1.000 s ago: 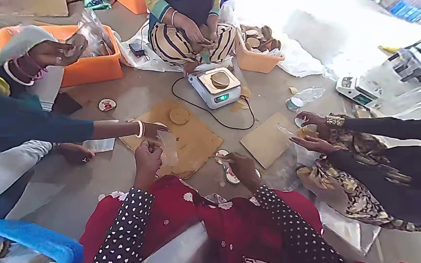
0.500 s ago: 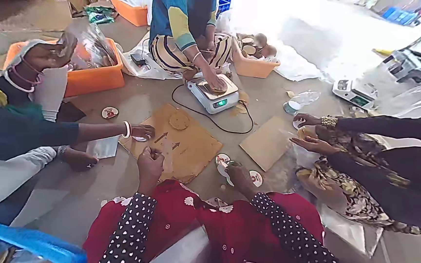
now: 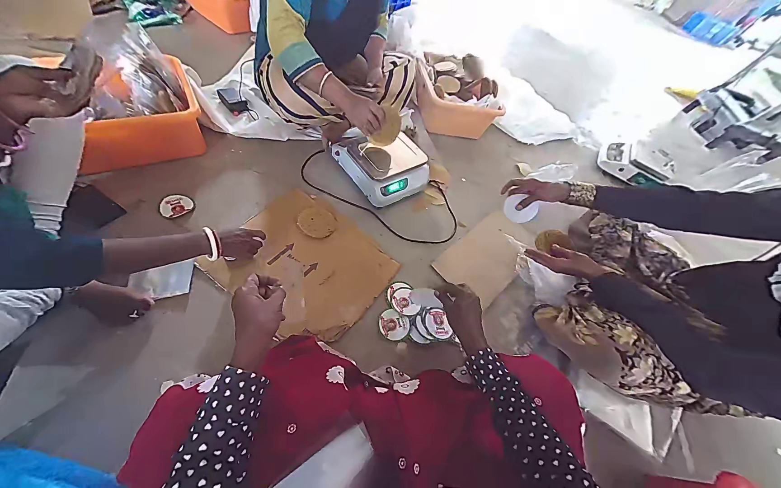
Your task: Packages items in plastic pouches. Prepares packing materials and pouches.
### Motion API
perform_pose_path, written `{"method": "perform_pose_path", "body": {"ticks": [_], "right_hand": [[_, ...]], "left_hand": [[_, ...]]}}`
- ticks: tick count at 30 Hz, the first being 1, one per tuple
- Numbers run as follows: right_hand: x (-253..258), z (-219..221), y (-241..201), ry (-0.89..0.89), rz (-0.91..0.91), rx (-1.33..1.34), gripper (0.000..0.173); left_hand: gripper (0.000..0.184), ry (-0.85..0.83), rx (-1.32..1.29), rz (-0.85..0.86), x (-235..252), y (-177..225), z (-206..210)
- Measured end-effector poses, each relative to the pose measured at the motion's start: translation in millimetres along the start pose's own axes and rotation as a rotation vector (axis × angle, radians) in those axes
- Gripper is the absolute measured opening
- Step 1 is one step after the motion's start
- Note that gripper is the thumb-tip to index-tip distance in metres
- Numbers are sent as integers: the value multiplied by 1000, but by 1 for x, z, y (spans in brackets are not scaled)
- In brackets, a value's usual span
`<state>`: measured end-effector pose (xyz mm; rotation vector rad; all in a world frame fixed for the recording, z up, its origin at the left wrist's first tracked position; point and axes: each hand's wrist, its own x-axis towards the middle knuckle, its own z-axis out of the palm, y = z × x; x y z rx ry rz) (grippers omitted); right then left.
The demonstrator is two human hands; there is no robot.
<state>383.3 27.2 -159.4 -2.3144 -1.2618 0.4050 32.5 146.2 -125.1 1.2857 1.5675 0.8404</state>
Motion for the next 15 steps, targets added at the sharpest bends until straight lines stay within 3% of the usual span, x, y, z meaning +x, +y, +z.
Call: {"method": "perform_pose_path", "body": {"ticks": [2,5,10,15], "right_hand": [[0,3,3,162,-120,125,14],[-4,5,-2,215,-256,153,16],[-11,14,-13,-36,-333,207,24],[-10,27,-22,-210,-139,136,38]], "left_hand": [[19,2,5,-5,0,0,0],[19,-3,9,-14,0,1,-1],[18,-9,15,3,0,0,-2],[24,-109,257,24,0,4,-3]]}}
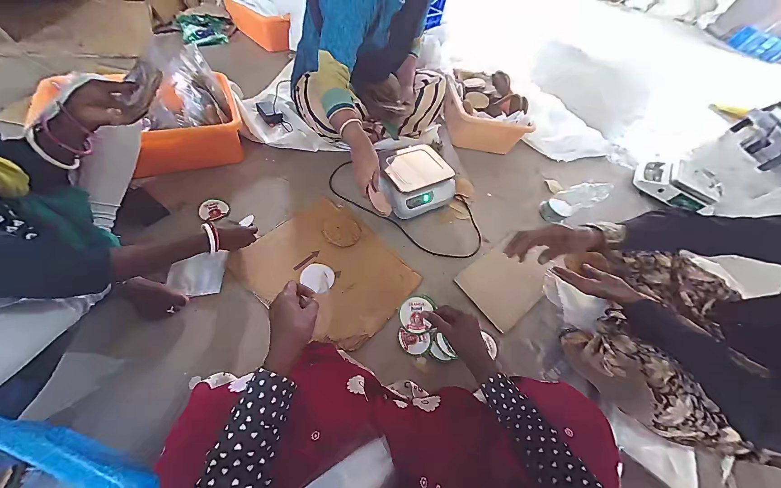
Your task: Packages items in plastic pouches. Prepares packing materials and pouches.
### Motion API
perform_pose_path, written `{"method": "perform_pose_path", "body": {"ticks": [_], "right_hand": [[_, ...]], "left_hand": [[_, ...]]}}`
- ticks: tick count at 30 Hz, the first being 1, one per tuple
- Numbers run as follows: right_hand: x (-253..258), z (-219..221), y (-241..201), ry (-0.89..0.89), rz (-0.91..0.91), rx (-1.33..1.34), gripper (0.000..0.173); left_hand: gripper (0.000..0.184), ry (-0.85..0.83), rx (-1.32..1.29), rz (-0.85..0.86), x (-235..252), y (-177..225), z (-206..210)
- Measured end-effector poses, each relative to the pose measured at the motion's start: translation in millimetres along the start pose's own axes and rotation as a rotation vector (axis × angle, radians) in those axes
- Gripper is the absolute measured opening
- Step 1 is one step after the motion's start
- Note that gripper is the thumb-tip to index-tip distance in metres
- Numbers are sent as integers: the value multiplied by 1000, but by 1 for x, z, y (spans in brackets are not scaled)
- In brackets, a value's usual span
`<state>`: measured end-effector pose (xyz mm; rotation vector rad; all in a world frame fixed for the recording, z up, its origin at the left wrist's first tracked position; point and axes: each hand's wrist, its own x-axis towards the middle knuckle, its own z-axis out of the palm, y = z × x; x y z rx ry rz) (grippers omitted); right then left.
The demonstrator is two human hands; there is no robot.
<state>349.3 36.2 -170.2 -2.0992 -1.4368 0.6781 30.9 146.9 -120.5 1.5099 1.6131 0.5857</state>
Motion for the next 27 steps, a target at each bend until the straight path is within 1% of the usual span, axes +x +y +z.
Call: {"method": "perform_pose_path", "body": {"ticks": [4,5,7,8,10,11,16,18,20,22,24,27], "right_hand": [[8,10,8,21,90,-5,26],[11,9,9,20,98,20,31],[19,8,11,20,102,63,47],[25,8,10,20,96,71,48],[37,7,4,11,102,62,32],[44,8,-3,4,115,59,27],[80,17,-32,57,209,127,31],[100,24,-35,66,212,165,30],[123,31,-37,20,184,155,31],[150,39,-42,-86,160,73,34],[175,48,-48,-183,114,-65,38],[206,63,-54,-238,9,-260,39]], "left_hand": [[28,-214,178,21,0,4,1],[28,-266,208,45,0,4,3],[27,-368,258,90,-1,6,8],[27,-407,271,110,-1,6,11],[25,-464,282,140,-3,8,14],[25,-481,279,146,-3,9,14],[25,-490,282,123,-1,9,13],[24,-486,277,116,-1,10,13],[25,-490,266,106,1,12,15],[25,-491,260,102,2,13,16],[26,-487,253,94,2,13,16],[25,-469,237,89,3,11,17]]}}
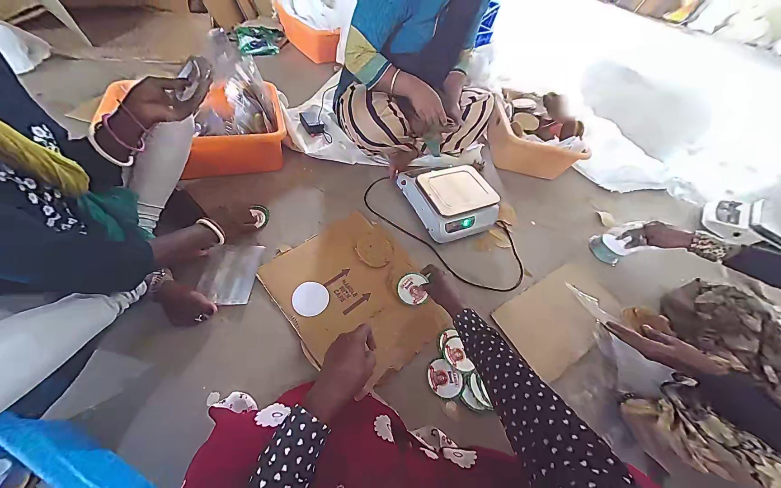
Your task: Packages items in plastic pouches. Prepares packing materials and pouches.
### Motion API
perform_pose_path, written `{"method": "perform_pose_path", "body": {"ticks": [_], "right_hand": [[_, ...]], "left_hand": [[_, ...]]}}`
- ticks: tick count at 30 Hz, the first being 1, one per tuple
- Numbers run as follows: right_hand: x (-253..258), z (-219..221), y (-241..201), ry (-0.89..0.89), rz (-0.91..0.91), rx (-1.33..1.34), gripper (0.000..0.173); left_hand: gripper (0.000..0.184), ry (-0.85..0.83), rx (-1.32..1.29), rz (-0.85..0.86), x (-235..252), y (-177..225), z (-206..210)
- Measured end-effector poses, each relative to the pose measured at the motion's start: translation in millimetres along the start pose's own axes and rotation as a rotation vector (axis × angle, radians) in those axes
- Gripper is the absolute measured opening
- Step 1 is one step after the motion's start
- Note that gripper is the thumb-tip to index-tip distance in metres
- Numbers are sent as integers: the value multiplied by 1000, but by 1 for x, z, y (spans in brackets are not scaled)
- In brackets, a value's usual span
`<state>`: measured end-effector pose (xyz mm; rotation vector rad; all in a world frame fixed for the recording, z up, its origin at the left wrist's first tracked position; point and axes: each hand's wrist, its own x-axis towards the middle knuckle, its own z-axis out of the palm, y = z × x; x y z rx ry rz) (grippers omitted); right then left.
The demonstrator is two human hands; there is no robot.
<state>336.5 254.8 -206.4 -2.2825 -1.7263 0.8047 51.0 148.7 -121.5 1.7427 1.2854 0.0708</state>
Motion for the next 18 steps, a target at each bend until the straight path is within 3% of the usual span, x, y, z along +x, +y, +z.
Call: {"method": "perform_pose_path", "body": {"ticks": [2,5,6,9,10,13,15,17,18], "right_hand": [[13,0,-8,11,-90,-112,44],[29,1,-13,20,-278,-152,75],[18,-5,-26,-5,-300,-187,77],[-22,-46,-105,-394,-14,-541,65],[-17,-41,-98,-378,-26,-528,68],[22,0,-39,-114,-156,-365,97],[8,-11,-54,-191,-63,-396,94],[-24,-34,-76,-387,16,-448,73],[-29,-18,-44,-125,-216,-252,57]], "left_hand": [[25,9,-8,-6,1,1,0],[26,17,-27,-10,3,1,0],[26,23,-36,-5,4,1,0],[25,23,-44,1,5,1,2],[25,21,-43,-6,6,1,2],[25,21,-37,-26,7,1,2],[25,35,-37,-29,7,0,1],[24,59,-46,-25,6,0,0],[24,73,-56,-23,6,-1,0]]}}
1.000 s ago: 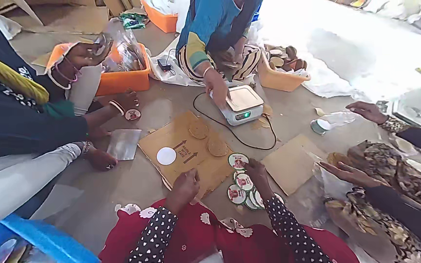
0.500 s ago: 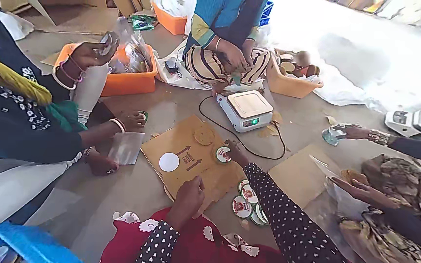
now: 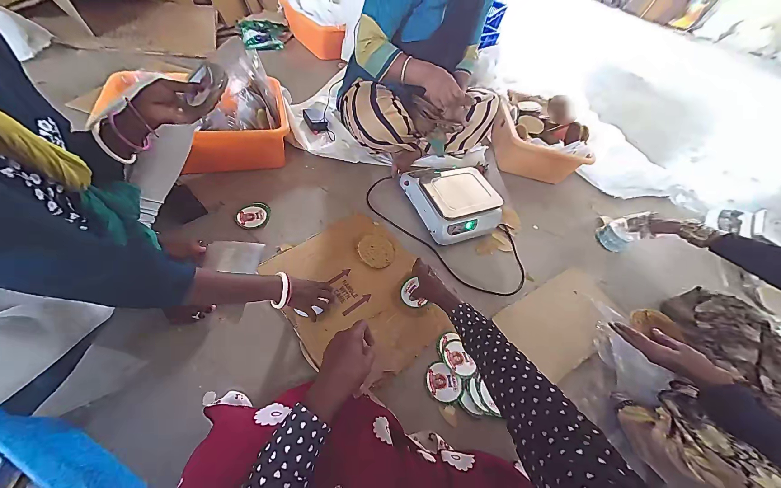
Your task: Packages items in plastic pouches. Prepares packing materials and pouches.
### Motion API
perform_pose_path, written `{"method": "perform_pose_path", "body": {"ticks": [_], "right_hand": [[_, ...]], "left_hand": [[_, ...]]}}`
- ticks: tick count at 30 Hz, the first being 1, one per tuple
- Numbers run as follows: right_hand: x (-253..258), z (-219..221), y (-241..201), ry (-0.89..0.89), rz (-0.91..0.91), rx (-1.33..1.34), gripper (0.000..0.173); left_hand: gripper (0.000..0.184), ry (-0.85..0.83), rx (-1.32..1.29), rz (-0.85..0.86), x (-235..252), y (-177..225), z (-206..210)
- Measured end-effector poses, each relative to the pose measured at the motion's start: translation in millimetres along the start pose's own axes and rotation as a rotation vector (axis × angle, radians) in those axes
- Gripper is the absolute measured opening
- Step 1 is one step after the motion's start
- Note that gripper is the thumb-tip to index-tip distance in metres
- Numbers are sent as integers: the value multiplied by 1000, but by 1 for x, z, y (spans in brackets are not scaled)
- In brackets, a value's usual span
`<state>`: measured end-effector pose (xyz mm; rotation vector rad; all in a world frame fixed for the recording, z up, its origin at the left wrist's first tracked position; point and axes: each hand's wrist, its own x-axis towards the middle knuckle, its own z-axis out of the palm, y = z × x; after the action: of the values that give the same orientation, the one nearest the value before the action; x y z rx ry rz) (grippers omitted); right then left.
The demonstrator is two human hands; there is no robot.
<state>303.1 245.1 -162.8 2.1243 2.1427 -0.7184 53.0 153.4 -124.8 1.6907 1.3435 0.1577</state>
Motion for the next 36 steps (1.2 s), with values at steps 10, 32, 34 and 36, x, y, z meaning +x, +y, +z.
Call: {"method": "perform_pose_path", "body": {"ticks": [10,32,34,36], "right_hand": [[-101,12,-1,285,178,115,31],[-185,18,-81,369,143,1010,35],[-183,17,-81,369,126,1005,34],[-181,18,-83,380,116,1014,33]], "left_hand": [[24,314,-68,-9,-6,-1,-5],[31,352,-112,16,-16,6,-5],[29,345,-107,34,-15,7,-3],[27,331,-94,66,-14,8,0]]}}
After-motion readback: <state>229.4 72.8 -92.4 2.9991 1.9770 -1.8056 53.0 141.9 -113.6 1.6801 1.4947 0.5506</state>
